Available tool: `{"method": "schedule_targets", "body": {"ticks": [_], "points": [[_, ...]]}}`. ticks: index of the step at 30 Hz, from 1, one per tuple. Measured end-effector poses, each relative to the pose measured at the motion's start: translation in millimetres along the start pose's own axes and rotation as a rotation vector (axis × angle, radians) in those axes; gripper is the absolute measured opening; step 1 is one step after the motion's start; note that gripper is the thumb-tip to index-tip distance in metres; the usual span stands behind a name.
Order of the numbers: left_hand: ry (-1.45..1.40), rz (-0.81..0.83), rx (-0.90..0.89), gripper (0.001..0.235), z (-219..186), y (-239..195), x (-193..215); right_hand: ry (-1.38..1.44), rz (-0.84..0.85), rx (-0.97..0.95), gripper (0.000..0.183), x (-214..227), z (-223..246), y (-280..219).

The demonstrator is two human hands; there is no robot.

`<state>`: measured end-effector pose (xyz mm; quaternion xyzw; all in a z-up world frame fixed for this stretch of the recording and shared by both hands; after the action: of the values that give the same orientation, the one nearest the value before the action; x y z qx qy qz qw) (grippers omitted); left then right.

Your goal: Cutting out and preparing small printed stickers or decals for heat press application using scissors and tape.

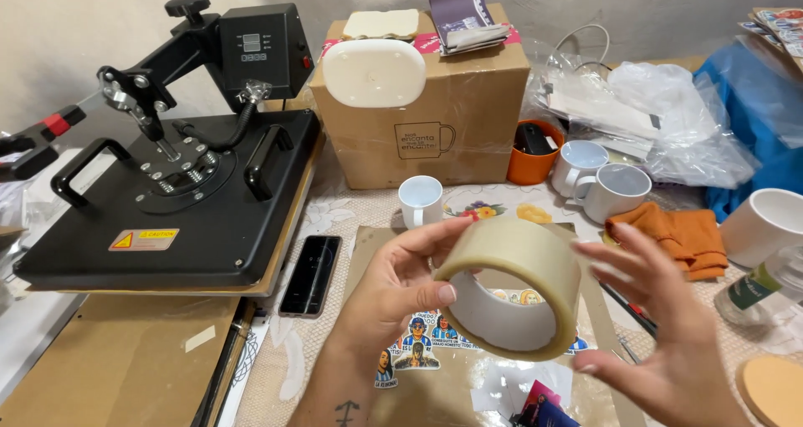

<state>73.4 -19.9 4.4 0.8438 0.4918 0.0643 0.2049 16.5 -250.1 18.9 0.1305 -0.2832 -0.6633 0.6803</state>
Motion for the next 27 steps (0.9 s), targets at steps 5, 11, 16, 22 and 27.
{"method": "schedule_targets", "body": {"ticks": [5,11,16,22,27], "points": [[-0.140,0.001,0.092,0.082,14,-1,-7,0.147,0.125,-0.152,0.087,-19,-25,-8],[-0.176,0.020,0.140,0.085,24,2,-9,0.356,0.043,-0.258,0.064,-26,-33,-12],[-0.165,0.030,0.206,0.084,27,3,-10,0.350,0.006,-0.208,0.057,-24,-26,-11],[-0.056,0.053,0.236,0.074,28,6,-10,0.383,-0.065,-0.198,0.078,-16,-41,-18],[0.155,0.044,0.218,0.064,23,5,-6,0.260,-0.047,-0.212,0.077,-13,-44,-18]]}}
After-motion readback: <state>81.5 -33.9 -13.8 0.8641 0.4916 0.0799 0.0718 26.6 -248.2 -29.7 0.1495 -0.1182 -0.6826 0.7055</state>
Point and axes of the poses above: each hand's wrist, its own y-axis towards the middle knuckle, its own x-axis out of the back of the hand, z = x × y, the point moved 6 cm from there along y, towards the middle knuckle, and after that the axes turned 14 degrees about y, right-handed, at the moved point
